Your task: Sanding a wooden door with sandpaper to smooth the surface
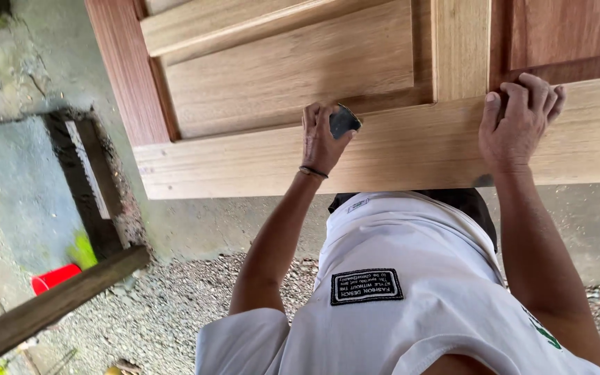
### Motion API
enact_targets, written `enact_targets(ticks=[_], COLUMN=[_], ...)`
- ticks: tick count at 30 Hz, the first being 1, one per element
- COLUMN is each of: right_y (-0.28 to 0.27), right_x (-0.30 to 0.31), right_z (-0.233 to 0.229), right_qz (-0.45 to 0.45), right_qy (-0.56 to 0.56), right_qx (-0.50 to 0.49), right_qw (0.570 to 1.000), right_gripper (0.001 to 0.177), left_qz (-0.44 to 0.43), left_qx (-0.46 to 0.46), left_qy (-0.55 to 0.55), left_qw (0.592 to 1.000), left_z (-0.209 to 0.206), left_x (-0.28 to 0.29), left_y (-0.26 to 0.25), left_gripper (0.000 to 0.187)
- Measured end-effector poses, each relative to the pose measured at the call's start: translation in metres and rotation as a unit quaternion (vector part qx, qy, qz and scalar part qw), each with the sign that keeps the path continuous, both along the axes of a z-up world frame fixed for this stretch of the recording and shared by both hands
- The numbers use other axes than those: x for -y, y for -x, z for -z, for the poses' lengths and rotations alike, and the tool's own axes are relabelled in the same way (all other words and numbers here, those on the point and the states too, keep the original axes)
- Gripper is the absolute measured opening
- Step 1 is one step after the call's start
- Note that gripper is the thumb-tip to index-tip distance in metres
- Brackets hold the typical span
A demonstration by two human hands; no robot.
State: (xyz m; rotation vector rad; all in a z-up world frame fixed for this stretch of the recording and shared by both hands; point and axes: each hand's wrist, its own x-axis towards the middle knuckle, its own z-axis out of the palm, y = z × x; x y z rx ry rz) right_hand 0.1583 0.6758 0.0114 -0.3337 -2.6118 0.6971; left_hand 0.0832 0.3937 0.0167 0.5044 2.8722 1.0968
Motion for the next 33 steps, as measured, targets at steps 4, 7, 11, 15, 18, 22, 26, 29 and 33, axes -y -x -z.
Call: enact_targets(ticks=[4,7,11,15,18,22,26,29,33], right_y=[0.000,0.001,0.001,0.002,0.000,-0.001,-0.003,0.001,0.015], right_x=[-0.002,0.001,0.001,0.001,0.001,0.000,0.000,-0.001,0.018], right_z=[0.016,0.013,0.021,0.026,0.031,0.036,0.037,0.038,0.035], right_qz=[0.008,0.007,0.012,0.017,0.026,0.026,0.028,0.027,0.057], right_qy=[-0.004,-0.011,-0.039,-0.071,-0.088,-0.097,-0.071,-0.090,-0.115], right_qx=[0.011,-0.005,-0.014,-0.032,-0.028,-0.029,-0.018,-0.021,-0.029], right_qw=[1.000,1.000,0.999,0.997,0.995,0.995,0.997,0.995,0.991], right_gripper=[0.021,0.017,0.014,0.011,0.011,0.011,0.010,0.010,0.011], left_qz=[-0.071,-0.091,-0.044,0.013,0.096,0.287,0.308,0.330,0.222], left_qx=[0.043,0.084,0.066,0.046,0.015,-0.157,-0.104,-0.023,0.102], left_qy=[0.140,0.138,0.101,0.036,0.016,0.192,0.143,0.108,-0.065], left_qw=[0.987,0.983,0.992,0.998,0.995,0.925,0.935,0.938,0.967], left_z=[0.005,0.006,0.012,0.000,-0.018,-0.010,-0.012,-0.008,-0.010], left_x=[0.005,0.004,0.015,0.033,0.048,0.059,0.070,0.077,0.080], left_y=[0.000,0.003,0.008,0.028,0.044,0.021,-0.006,-0.006,0.015], left_gripper=[0.055,0.060,0.050,0.022,0.018,0.008,0.017,0.015,0.018])
